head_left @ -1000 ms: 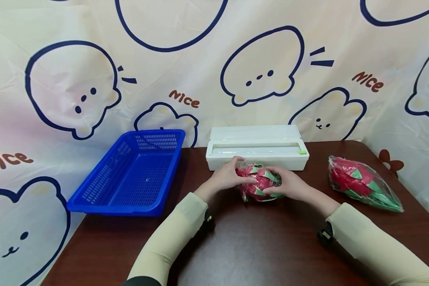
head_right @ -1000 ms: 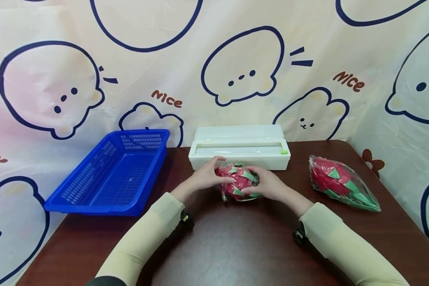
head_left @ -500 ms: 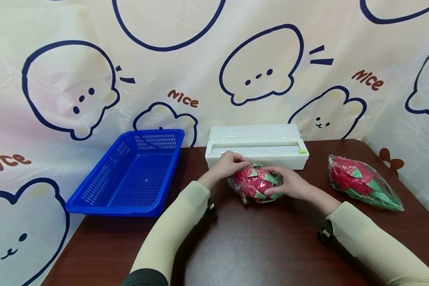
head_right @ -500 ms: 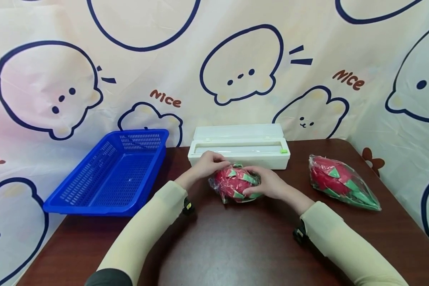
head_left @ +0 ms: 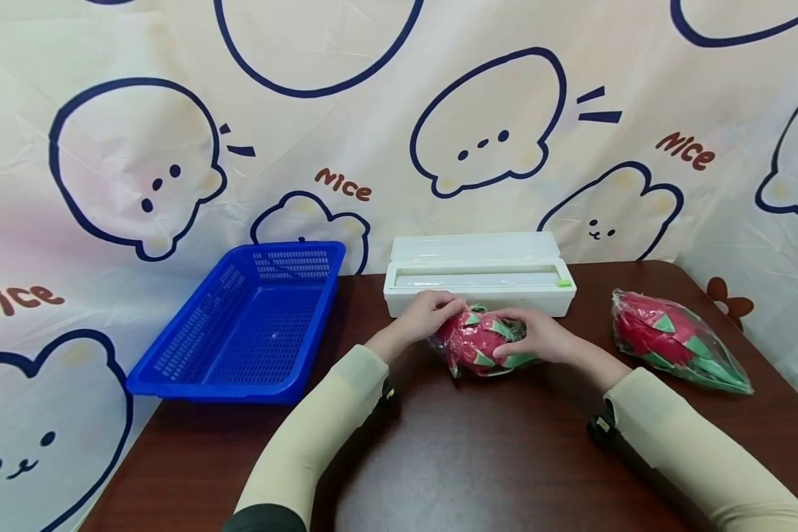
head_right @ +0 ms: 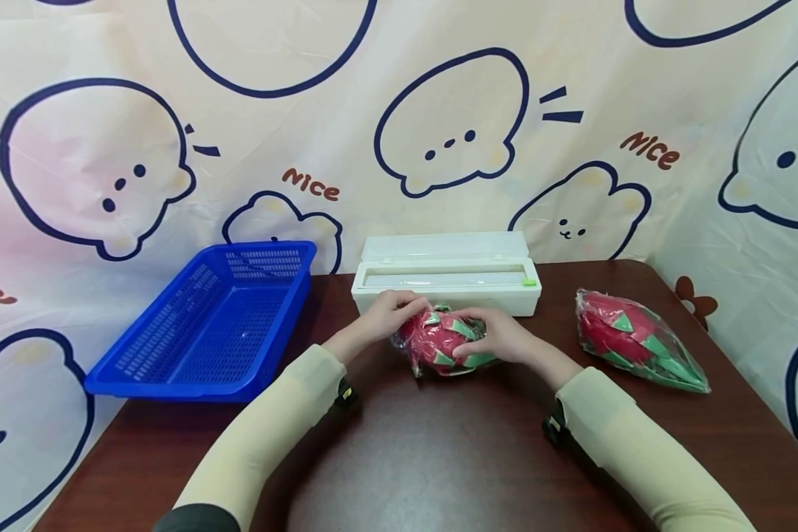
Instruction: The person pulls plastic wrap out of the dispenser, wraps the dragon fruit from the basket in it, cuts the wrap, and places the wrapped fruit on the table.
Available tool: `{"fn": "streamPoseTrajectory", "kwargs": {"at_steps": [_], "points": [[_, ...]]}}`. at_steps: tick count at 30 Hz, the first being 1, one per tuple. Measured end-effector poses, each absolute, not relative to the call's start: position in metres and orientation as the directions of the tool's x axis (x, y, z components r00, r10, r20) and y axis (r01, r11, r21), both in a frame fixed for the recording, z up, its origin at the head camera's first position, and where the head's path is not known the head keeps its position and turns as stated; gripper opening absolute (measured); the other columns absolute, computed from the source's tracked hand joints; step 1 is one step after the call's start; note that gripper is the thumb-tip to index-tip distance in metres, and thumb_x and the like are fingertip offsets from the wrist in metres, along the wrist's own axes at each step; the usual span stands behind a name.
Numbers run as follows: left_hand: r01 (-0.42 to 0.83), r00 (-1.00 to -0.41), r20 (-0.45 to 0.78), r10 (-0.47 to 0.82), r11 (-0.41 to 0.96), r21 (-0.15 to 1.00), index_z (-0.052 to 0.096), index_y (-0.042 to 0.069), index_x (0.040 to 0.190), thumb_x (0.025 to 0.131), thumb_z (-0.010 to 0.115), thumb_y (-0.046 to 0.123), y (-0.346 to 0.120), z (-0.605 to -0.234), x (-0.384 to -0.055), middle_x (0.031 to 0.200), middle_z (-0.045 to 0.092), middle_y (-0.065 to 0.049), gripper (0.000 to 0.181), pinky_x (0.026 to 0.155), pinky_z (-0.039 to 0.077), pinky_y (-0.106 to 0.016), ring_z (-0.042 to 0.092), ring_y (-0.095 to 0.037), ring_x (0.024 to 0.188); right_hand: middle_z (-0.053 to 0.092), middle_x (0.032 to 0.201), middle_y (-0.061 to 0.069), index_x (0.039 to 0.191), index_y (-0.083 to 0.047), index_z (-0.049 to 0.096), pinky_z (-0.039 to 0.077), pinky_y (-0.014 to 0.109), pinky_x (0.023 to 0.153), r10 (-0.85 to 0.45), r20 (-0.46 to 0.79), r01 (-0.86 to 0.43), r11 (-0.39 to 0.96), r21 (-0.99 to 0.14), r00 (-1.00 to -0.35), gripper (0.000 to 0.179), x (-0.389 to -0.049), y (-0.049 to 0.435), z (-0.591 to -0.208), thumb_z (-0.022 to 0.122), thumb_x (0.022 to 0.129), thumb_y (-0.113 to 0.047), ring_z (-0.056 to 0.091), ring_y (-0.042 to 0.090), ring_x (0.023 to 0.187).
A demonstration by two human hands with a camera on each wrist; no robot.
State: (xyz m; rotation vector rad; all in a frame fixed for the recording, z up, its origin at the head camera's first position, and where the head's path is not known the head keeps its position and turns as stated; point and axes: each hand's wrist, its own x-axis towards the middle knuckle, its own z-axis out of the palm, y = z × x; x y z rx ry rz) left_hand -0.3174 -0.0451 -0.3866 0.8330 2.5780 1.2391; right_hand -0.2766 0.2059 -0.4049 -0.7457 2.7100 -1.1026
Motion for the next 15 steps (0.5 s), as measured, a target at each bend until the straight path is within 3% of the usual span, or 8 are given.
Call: {"fn": "streamPoseTrajectory", "kwargs": {"at_steps": [4,8,15], "points": [[0.376,-0.827,0.074,0.557,0.451,0.809,0.074,0.015,0.111,0.097,0.061,0.034,-0.0456,-0.3847,-0.3139,0.103,0.069,0.004,0.028,0.084,0.047,-0.030,0.059,-0.012,0.095,0.059,0.127,0.014,0.134,-0.010,0.058,0.042,0.052,0.096,-0.491,0.076,-0.408,0.618,-0.672,-0.868,0.067,-0.2779,0.2070,-0.4052,0.080,0.079,-0.041,0.053,0.029,0.112],[0.333,-0.846,0.068,0.529,0.424,0.842,0.076,0.012,0.103,0.093,0.067,0.027,-0.0427,-0.3832,-0.3175,0.099,0.070,0.003,0.021,0.082,0.048,-0.029,0.060,-0.013,0.091,0.060,0.126,0.014,0.133,-0.009,0.058,0.042,0.051,0.095,-0.496,0.087,-0.420,0.613,-0.669,-0.864,0.067,-0.2785,0.2066,-0.4049,0.081,0.078,-0.041,0.053,0.028,0.111],[0.381,-0.838,0.070,0.542,0.489,0.784,0.072,0.010,0.093,0.097,0.062,0.025,-0.0380,-0.3777,-0.3195,0.093,0.067,0.001,0.018,0.078,0.046,-0.027,0.058,-0.014,0.087,0.060,0.125,0.013,0.133,-0.009,0.058,0.042,0.051,0.094,-0.504,0.077,-0.416,0.606,-0.679,-0.860,0.066,-0.2791,0.2064,-0.4028,0.080,0.079,-0.040,0.053,0.028,0.109]]}}
